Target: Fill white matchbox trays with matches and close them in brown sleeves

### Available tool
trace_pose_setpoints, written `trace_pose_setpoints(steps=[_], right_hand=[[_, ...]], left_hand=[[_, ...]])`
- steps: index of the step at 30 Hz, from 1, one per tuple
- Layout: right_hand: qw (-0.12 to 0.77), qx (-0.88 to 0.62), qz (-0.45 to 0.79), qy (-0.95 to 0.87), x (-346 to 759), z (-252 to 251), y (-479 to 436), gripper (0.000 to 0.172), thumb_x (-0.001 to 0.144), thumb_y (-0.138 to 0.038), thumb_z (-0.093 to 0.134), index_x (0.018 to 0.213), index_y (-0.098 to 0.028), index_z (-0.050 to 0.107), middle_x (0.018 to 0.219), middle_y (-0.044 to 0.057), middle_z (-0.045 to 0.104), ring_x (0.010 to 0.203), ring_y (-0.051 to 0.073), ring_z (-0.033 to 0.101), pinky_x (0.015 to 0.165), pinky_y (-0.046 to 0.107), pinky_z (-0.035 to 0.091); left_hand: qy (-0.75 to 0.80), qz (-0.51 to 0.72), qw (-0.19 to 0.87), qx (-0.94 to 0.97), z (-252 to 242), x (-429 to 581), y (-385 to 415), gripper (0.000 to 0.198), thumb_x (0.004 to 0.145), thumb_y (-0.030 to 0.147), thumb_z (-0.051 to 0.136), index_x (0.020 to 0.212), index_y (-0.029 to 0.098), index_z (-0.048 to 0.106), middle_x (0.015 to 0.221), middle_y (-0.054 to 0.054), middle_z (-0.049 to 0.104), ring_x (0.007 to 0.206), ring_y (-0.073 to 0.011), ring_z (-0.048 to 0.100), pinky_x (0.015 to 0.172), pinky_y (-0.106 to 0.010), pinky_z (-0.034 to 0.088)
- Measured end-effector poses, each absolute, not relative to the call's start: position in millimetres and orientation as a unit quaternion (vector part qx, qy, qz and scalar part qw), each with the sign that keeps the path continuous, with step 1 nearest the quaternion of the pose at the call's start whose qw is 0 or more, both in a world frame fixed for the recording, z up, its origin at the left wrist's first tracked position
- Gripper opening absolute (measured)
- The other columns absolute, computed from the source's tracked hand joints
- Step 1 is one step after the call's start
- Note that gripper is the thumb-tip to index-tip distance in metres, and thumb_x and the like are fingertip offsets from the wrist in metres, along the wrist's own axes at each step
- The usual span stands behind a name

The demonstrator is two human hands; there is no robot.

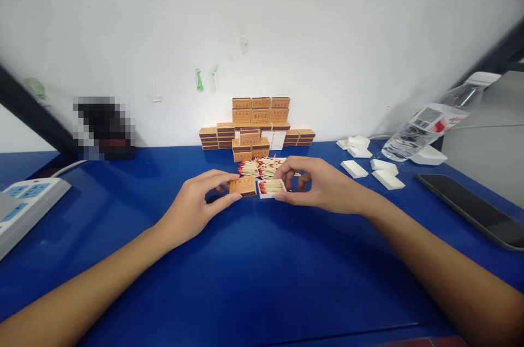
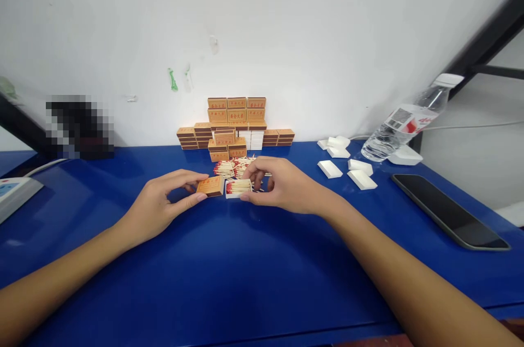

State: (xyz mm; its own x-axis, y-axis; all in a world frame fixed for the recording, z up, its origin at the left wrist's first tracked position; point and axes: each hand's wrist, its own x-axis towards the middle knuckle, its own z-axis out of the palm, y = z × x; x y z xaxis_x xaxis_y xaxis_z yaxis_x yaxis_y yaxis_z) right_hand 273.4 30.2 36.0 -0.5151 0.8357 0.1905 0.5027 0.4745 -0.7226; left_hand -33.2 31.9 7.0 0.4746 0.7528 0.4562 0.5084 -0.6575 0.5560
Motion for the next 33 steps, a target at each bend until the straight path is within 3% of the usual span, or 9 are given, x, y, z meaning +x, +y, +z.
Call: trace_pose_setpoints(steps=[10, 14, 18, 23, 28, 33], right_hand=[[0.319, -0.389, 0.380, -0.776, 269.5, 33.2, 28.5, 0.034, 0.084, -0.045, 0.084, 0.105, -0.023, 0.070, 0.100, 0.004, 0.068, 0.086, 0.018, 0.065, 0.071, 0.031, 0.057], [0.332, -0.379, 0.460, -0.731, 270.1, 32.9, 30.9, 0.036, 0.082, -0.043, 0.087, 0.106, -0.021, 0.069, 0.091, 0.002, 0.071, 0.077, 0.016, 0.067, 0.073, 0.033, 0.058], [0.345, -0.364, 0.499, -0.707, 271.5, 30.6, 33.2, 0.038, 0.083, -0.039, 0.088, 0.112, -0.021, 0.070, 0.092, 0.004, 0.075, 0.079, 0.017, 0.071, 0.077, 0.035, 0.059], [0.354, -0.361, 0.512, -0.694, 272.0, 29.4, 34.0, 0.038, 0.083, -0.036, 0.090, 0.112, -0.021, 0.072, 0.097, 0.005, 0.078, 0.082, 0.017, 0.072, 0.080, 0.035, 0.059], [0.357, -0.356, 0.542, -0.672, 270.8, 30.9, 33.9, 0.038, 0.083, -0.037, 0.090, 0.110, -0.020, 0.070, 0.096, 0.006, 0.079, 0.078, 0.016, 0.073, 0.076, 0.033, 0.060], [0.359, -0.364, 0.534, -0.673, 269.7, 30.5, 34.1, 0.038, 0.083, -0.039, 0.090, 0.111, -0.019, 0.072, 0.094, 0.005, 0.078, 0.077, 0.016, 0.072, 0.075, 0.032, 0.060]], left_hand=[[0.374, 0.366, 0.272, 0.808, 3.9, -31.4, 31.3, 0.035, 0.095, 0.044, 0.076, 0.125, 0.026, 0.076, 0.120, -0.007, 0.075, 0.092, -0.0184, 0.074, 0.083, -0.035, 0.066], [0.387, 0.381, 0.334, 0.771, 3.5, -31.3, 32.4, 0.037, 0.093, 0.045, 0.078, 0.123, 0.025, 0.078, 0.123, -0.008, 0.077, 0.100, -0.0219, 0.077, 0.089, -0.039, 0.067], [0.394, 0.391, 0.373, 0.744, 4.0, -31.7, 34.3, 0.040, 0.090, 0.047, 0.081, 0.123, 0.024, 0.079, 0.117, -0.008, 0.080, 0.099, -0.0228, 0.077, 0.090, -0.040, 0.067], [0.403, 0.385, 0.390, 0.733, 4.9, -32.4, 35.6, 0.041, 0.089, 0.047, 0.081, 0.124, 0.025, 0.079, 0.105, -0.006, 0.081, 0.089, -0.0209, 0.076, 0.078, -0.035, 0.066], [0.410, 0.375, 0.435, 0.708, 8.0, -31.9, 33.9, 0.045, 0.088, 0.046, 0.083, 0.126, 0.024, 0.078, 0.106, -0.007, 0.082, 0.090, -0.0201, 0.076, 0.080, -0.032, 0.063], [0.424, 0.364, 0.472, 0.682, 12.9, -31.5, 33.5, 0.046, 0.087, 0.042, 0.084, 0.128, 0.022, 0.078, 0.092, -0.004, 0.082, 0.080, -0.0156, 0.072, 0.077, -0.027, 0.059]])
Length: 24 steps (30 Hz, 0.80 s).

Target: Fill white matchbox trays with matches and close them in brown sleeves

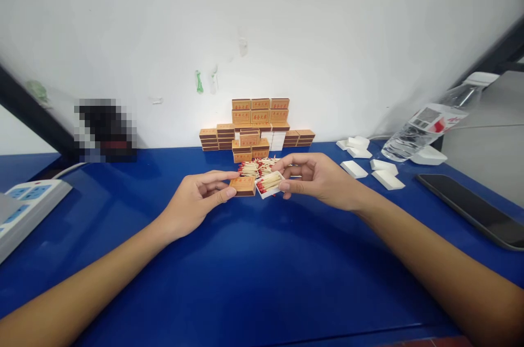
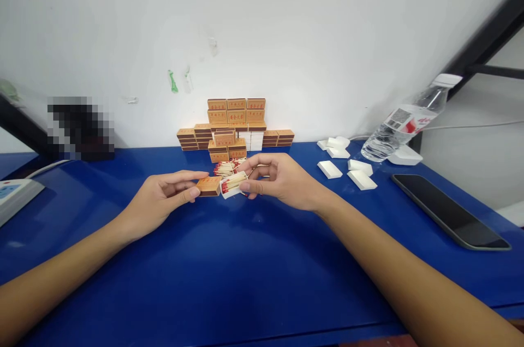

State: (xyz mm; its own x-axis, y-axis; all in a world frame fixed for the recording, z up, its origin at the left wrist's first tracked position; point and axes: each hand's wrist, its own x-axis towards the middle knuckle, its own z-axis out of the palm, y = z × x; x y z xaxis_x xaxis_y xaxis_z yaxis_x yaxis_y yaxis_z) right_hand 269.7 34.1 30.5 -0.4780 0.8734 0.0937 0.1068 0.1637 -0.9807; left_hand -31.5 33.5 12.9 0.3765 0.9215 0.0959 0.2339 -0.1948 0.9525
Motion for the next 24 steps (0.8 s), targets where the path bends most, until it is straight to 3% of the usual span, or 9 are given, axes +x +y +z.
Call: trace_pose_setpoints(steps=[5, 13, 19, 24], right_hand=[[0.357, -0.358, 0.534, -0.677, 269, 33, 33, 0.035, 0.084, -0.039, 0.089, 0.107, -0.020, 0.073, 0.089, 0.003, 0.077, 0.074, 0.014, 0.069, 0.071, 0.030, 0.060], [0.391, -0.391, 0.495, -0.670, 258, 34, 28, 0.036, 0.079, -0.041, 0.091, 0.102, -0.019, 0.073, 0.085, 0.002, 0.073, 0.074, 0.015, 0.066, 0.064, 0.029, 0.059], [0.411, -0.404, 0.486, -0.657, 251, 36, 22, 0.037, 0.080, -0.046, 0.090, 0.099, -0.019, 0.072, 0.091, 0.004, 0.073, 0.074, 0.014, 0.065, 0.059, 0.028, 0.058], [0.410, -0.406, 0.480, -0.660, 252, 38, 21, 0.038, 0.081, -0.046, 0.089, 0.100, -0.019, 0.072, 0.093, 0.004, 0.073, 0.073, 0.014, 0.065, 0.057, 0.027, 0.058]], left_hand=[[0.419, 0.364, 0.487, 0.674, 12, -32, 34, 0.046, 0.088, 0.044, 0.083, 0.129, 0.024, 0.078, 0.085, -0.003, 0.080, 0.077, -0.0149, 0.071, 0.077, -0.027, 0.058], [0.412, 0.380, 0.494, 0.665, 12, -31, 31, 0.050, 0.083, 0.046, 0.087, 0.127, 0.022, 0.079, 0.092, -0.008, 0.083, 0.081, -0.0203, 0.076, 0.079, -0.033, 0.063], [0.415, 0.387, 0.538, 0.624, 8, -33, 33, 0.049, 0.082, 0.044, 0.090, 0.126, 0.024, 0.080, 0.097, -0.006, 0.084, 0.085, -0.0169, 0.078, 0.084, -0.027, 0.063], [0.416, 0.398, 0.536, 0.617, 9, -33, 32, 0.049, 0.078, 0.042, 0.093, 0.122, 0.026, 0.081, 0.102, -0.006, 0.085, 0.081, -0.0147, 0.077, 0.079, -0.024, 0.062]])
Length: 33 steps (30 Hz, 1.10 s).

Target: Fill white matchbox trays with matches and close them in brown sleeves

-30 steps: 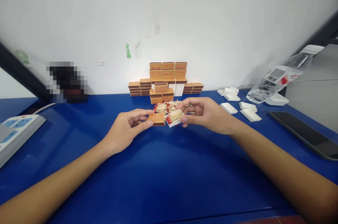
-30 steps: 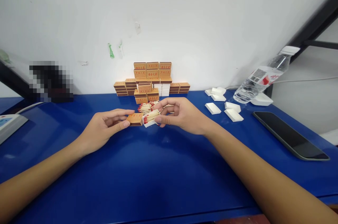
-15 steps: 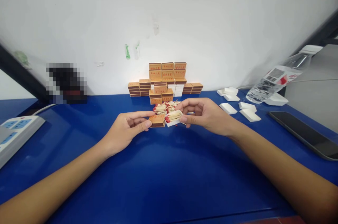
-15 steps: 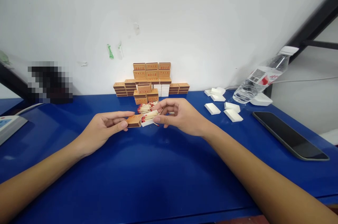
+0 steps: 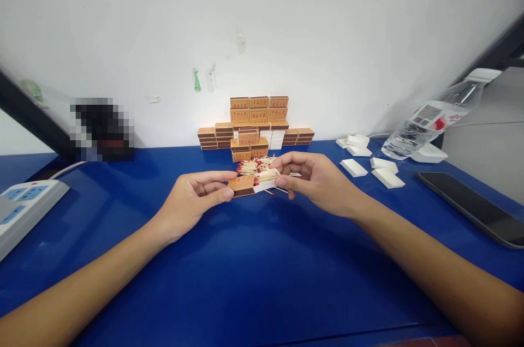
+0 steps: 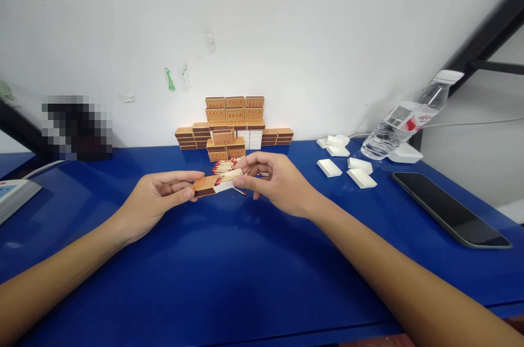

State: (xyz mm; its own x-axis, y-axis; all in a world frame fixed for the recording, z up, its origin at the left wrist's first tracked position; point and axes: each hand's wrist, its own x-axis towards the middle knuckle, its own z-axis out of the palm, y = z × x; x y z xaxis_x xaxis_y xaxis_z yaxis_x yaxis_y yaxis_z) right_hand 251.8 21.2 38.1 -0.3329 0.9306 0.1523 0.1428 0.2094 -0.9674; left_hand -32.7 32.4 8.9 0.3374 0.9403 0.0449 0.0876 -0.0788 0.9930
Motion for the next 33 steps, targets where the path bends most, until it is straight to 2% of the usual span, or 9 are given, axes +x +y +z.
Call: trace_pose_setpoints(steps=[7, 12, 17, 23, 27, 30, 33], right_hand=[[0.407, -0.413, 0.475, -0.662, 253, 37, 20, 0.038, 0.082, -0.046, 0.088, 0.103, -0.019, 0.072, 0.097, 0.005, 0.073, 0.074, 0.014, 0.065, 0.056, 0.026, 0.058], [0.405, -0.413, 0.473, -0.664, 252, 39, 20, 0.041, 0.083, -0.048, 0.087, 0.105, -0.019, 0.070, 0.095, 0.005, 0.074, 0.072, 0.013, 0.064, 0.055, 0.026, 0.058], [0.400, -0.417, 0.472, -0.666, 251, 40, 19, 0.041, 0.083, -0.050, 0.087, 0.105, -0.019, 0.069, 0.095, 0.005, 0.074, 0.072, 0.014, 0.065, 0.055, 0.027, 0.058], [0.416, -0.429, 0.448, -0.665, 249, 38, 16, 0.043, 0.084, -0.051, 0.086, 0.109, -0.021, 0.068, 0.100, 0.006, 0.074, 0.063, 0.012, 0.062, 0.055, 0.030, 0.059], [0.406, -0.423, 0.457, -0.669, 249, 31, 18, 0.042, 0.086, -0.050, 0.084, 0.111, -0.021, 0.067, 0.094, 0.004, 0.072, 0.063, 0.013, 0.062, 0.055, 0.031, 0.058], [0.406, -0.418, 0.465, -0.666, 246, 27, 18, 0.042, 0.087, -0.049, 0.083, 0.113, -0.021, 0.066, 0.092, 0.002, 0.072, 0.060, 0.012, 0.062, 0.058, 0.032, 0.058], [0.435, -0.419, 0.463, -0.649, 239, 26, 13, 0.043, 0.084, -0.047, 0.086, 0.112, -0.020, 0.067, 0.103, 0.005, 0.073, 0.066, 0.012, 0.064, 0.058, 0.032, 0.060]], left_hand=[[0.407, 0.418, 0.532, 0.614, 12, -29, 29, 0.045, 0.076, 0.039, 0.094, 0.117, 0.024, 0.083, 0.092, -0.005, 0.084, 0.079, -0.0147, 0.077, 0.078, -0.023, 0.062], [0.412, 0.432, 0.505, 0.623, 15, -28, 28, 0.049, 0.075, 0.041, 0.094, 0.118, 0.020, 0.082, 0.099, -0.008, 0.084, 0.084, -0.0195, 0.079, 0.082, -0.028, 0.064], [0.426, 0.429, 0.452, 0.656, 18, -27, 24, 0.048, 0.078, 0.045, 0.091, 0.117, 0.019, 0.082, 0.091, -0.007, 0.083, 0.082, -0.0206, 0.078, 0.081, -0.031, 0.065], [0.437, 0.450, 0.381, 0.680, 18, -25, 19, 0.047, 0.083, 0.051, 0.086, 0.118, 0.020, 0.082, 0.094, -0.007, 0.083, 0.084, -0.0221, 0.077, 0.083, -0.034, 0.066], [0.430, 0.457, 0.342, 0.700, 17, -24, 17, 0.039, 0.086, 0.047, 0.085, 0.116, 0.023, 0.083, 0.106, -0.006, 0.083, 0.089, -0.0214, 0.077, 0.090, -0.035, 0.065], [0.430, 0.474, 0.358, 0.680, 17, -23, 16, 0.045, 0.084, 0.045, 0.087, 0.121, 0.022, 0.080, 0.110, -0.007, 0.083, 0.092, -0.0219, 0.078, 0.091, -0.035, 0.066], [0.428, 0.487, 0.376, 0.662, 19, -21, 13, 0.049, 0.080, 0.046, 0.090, 0.119, 0.019, 0.080, 0.106, -0.008, 0.083, 0.091, -0.0227, 0.078, 0.090, -0.035, 0.067]])
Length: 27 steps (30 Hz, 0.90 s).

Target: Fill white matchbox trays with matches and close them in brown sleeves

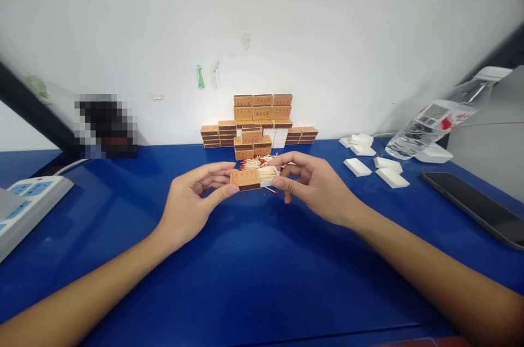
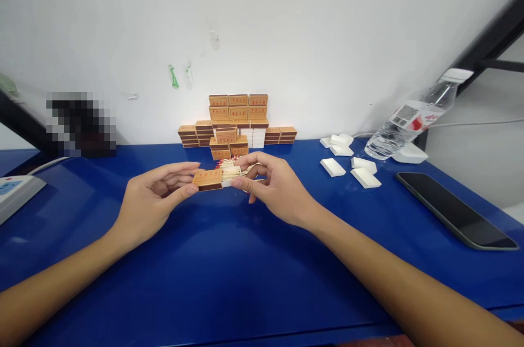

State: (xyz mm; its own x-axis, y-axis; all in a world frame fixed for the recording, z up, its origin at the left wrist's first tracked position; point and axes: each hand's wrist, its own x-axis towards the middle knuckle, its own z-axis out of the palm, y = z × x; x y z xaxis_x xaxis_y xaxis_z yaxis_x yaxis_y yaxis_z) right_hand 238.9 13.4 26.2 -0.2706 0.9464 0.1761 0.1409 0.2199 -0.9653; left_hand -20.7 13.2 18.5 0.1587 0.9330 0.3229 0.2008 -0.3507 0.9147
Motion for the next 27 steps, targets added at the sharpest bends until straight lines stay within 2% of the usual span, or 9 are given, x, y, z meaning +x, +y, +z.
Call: trace_pose_setpoints(steps=[5, 8, 10, 13, 16, 19, 21, 25, 27], right_hand=[[0.466, -0.400, 0.488, -0.620, 220, 27, -1, 0.039, 0.081, -0.042, 0.088, 0.110, -0.021, 0.070, 0.122, 0.009, 0.070, 0.078, 0.015, 0.066, 0.056, 0.031, 0.063], [0.488, -0.393, 0.497, -0.600, 213, 27, -9, 0.046, 0.086, -0.045, 0.084, 0.123, -0.022, 0.070, 0.139, 0.013, 0.064, 0.092, 0.021, 0.070, 0.060, 0.034, 0.067], [0.482, -0.397, 0.503, -0.598, 210, 28, -16, 0.052, 0.092, -0.049, 0.078, 0.136, -0.025, 0.066, 0.143, 0.014, 0.063, 0.098, 0.023, 0.072, 0.066, 0.037, 0.069], [0.403, -0.375, 0.559, -0.620, 208, 30, -27, 0.067, 0.097, -0.051, 0.071, 0.157, -0.030, 0.051, 0.131, 0.012, 0.071, 0.091, 0.022, 0.075, 0.080, 0.045, 0.070], [0.355, -0.366, 0.588, -0.628, 209, 30, -33, 0.080, 0.097, -0.051, 0.072, 0.167, -0.033, 0.038, 0.121, 0.010, 0.074, 0.084, 0.021, 0.075, 0.087, 0.050, 0.068], [0.375, -0.394, 0.552, -0.632, 212, 27, -29, 0.076, 0.097, -0.052, 0.072, 0.165, -0.036, 0.042, 0.135, 0.011, 0.069, 0.089, 0.022, 0.075, 0.083, 0.049, 0.069], [0.368, -0.410, 0.537, -0.638, 214, 24, -24, 0.073, 0.097, -0.051, 0.072, 0.163, -0.037, 0.044, 0.145, 0.012, 0.063, 0.088, 0.021, 0.075, 0.082, 0.049, 0.069], [0.331, -0.435, 0.530, -0.648, 217, 20, -17, 0.074, 0.097, -0.045, 0.073, 0.164, -0.035, 0.042, 0.149, 0.014, 0.060, 0.078, 0.017, 0.075, 0.080, 0.048, 0.069], [0.328, -0.434, 0.519, -0.660, 218, 19, -14, 0.070, 0.097, -0.040, 0.072, 0.161, -0.033, 0.045, 0.153, 0.015, 0.056, 0.082, 0.017, 0.074, 0.075, 0.044, 0.069]], left_hand=[[0.421, 0.502, 0.371, 0.659, 19, -18, 7, 0.048, 0.080, 0.045, 0.091, 0.118, 0.019, 0.079, 0.107, -0.008, 0.083, 0.092, -0.0223, 0.079, 0.091, -0.035, 0.067], [0.431, 0.530, 0.342, 0.645, 19, -18, 5, 0.046, 0.081, 0.043, 0.090, 0.119, 0.021, 0.079, 0.111, -0.007, 0.083, 0.096, -0.0221, 0.079, 0.095, -0.034, 0.066], [0.435, 0.555, 0.324, 0.631, 19, -19, 5, 0.045, 0.082, 0.043, 0.090, 0.120, 0.021, 0.079, 0.113, -0.007, 0.083, 0.100, -0.0230, 0.079, 0.097, -0.035, 0.065], [0.443, 0.556, 0.319, 0.627, 19, -21, 5, 0.045, 0.082, 0.043, 0.090, 0.120, 0.022, 0.079, 0.113, -0.007, 0.083, 0.102, -0.0240, 0.079, 0.097, -0.036, 0.066], [0.454, 0.533, 0.328, 0.635, 18, -23, 8, 0.049, 0.083, 0.045, 0.088, 0.125, 0.022, 0.078, 0.111, -0.008, 0.083, 0.102, -0.0257, 0.079, 0.097, -0.039, 0.066], [0.440, 0.511, 0.345, 0.653, 13, -24, 15, 0.052, 0.080, 0.045, 0.090, 0.125, 0.021, 0.078, 0.115, -0.009, 0.082, 0.101, -0.0264, 0.079, 0.098, -0.041, 0.066], [0.426, 0.483, 0.346, 0.682, 9, -24, 19, 0.050, 0.080, 0.045, 0.090, 0.123, 0.021, 0.079, 0.109, -0.008, 0.083, 0.094, -0.0249, 0.079, 0.094, -0.040, 0.067], [0.424, 0.436, 0.281, 0.742, 6, -28, 23, 0.046, 0.083, 0.045, 0.088, 0.123, 0.023, 0.080, 0.109, -0.007, 0.082, 0.091, -0.0227, 0.077, 0.093, -0.039, 0.064], [0.441, 0.415, 0.252, 0.754, 10, -33, 28, 0.049, 0.085, 0.047, 0.085, 0.126, 0.022, 0.078, 0.112, -0.008, 0.082, 0.093, -0.0234, 0.078, 0.094, -0.039, 0.063]])
